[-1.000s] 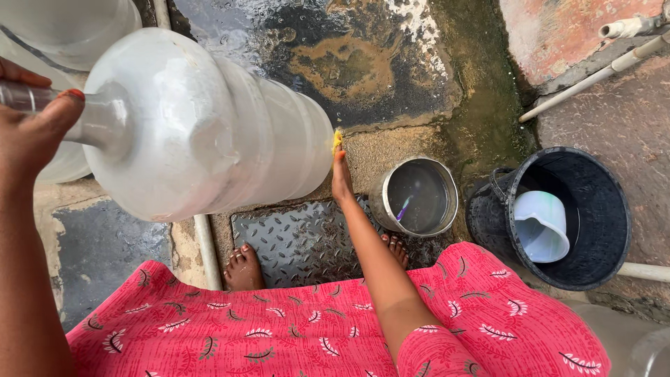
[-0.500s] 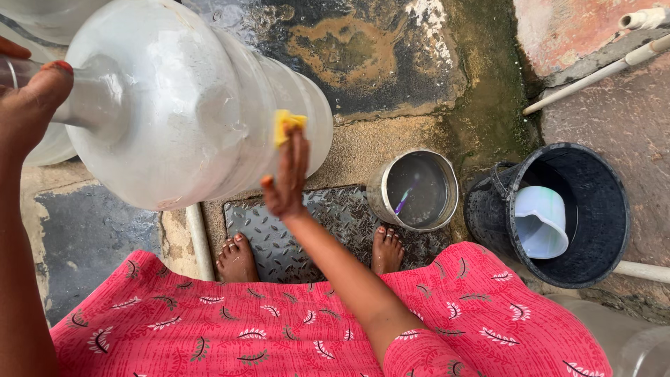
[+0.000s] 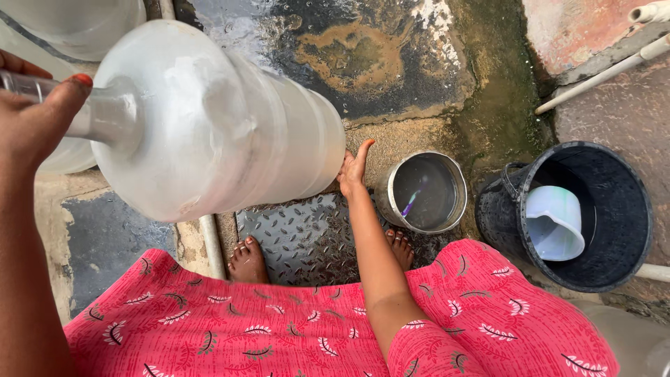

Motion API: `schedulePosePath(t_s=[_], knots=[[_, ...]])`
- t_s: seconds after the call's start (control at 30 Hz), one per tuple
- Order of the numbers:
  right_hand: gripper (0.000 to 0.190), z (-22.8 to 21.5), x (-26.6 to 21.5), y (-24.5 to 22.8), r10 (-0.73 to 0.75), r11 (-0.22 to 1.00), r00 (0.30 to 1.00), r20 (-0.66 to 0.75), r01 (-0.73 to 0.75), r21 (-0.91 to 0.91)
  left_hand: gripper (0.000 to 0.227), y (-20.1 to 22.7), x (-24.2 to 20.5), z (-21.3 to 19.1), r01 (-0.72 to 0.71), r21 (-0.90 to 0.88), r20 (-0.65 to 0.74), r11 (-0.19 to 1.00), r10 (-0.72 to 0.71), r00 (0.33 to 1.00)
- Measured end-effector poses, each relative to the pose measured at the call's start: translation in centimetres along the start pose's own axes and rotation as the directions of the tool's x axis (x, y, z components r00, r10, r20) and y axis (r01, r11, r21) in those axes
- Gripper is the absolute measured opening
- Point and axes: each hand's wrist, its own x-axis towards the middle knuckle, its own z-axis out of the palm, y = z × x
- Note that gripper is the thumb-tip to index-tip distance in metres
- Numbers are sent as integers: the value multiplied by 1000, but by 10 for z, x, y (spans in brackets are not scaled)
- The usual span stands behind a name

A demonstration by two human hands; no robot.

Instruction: The person washes the exterior of a large plastic water jug using a yellow sponge and soap, then fills a bucket and jug with water from an overhead pipe.

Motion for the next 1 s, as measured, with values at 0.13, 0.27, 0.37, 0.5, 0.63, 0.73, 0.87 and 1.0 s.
schedulePosePath(t_s=[0.13, 0.27, 0.37, 0.5, 0.63, 0.73, 0.87, 1.0], knots=[[118, 56, -56, -52, -363, 908, 930, -54, 340, -246, 45, 20, -4, -9, -10, -40, 74, 999, 13, 997], [93, 159, -138, -81, -745, 429, 605, 280, 757, -493, 51, 26, -7, -3, 49, -77, -41, 996, -52, 998], [95, 205, -214, -69, -745, 168, 394, 538, 891, -421, 47, 23, -1, 7, 24, -65, -94, 998, -30, 995], [96, 207, -230, -46, -743, -45, 329, 582, 844, -534, 47, 27, 0, 6, -65, 74, -94, 995, 72, 993], [101, 144, -140, -48, -805, 140, 519, 288, 637, -758, 57, 58, -11, -14, -6, 114, -121, 993, 20, 992], [95, 88, -90, -59, -652, 405, 733, 195, 554, -727, 51, 83, -17, -33, -38, 195, -119, 980, 63, 991], [88, 113, -101, -58, -776, 314, 522, 353, 806, -502, 45, 102, -13, -33, -2, 156, -95, 988, 17, 995], [90, 188, -168, -43, -810, 35, 243, 533, 928, -370, 40, 107, -9, -16, -3, 203, -172, 979, 39, 984]])
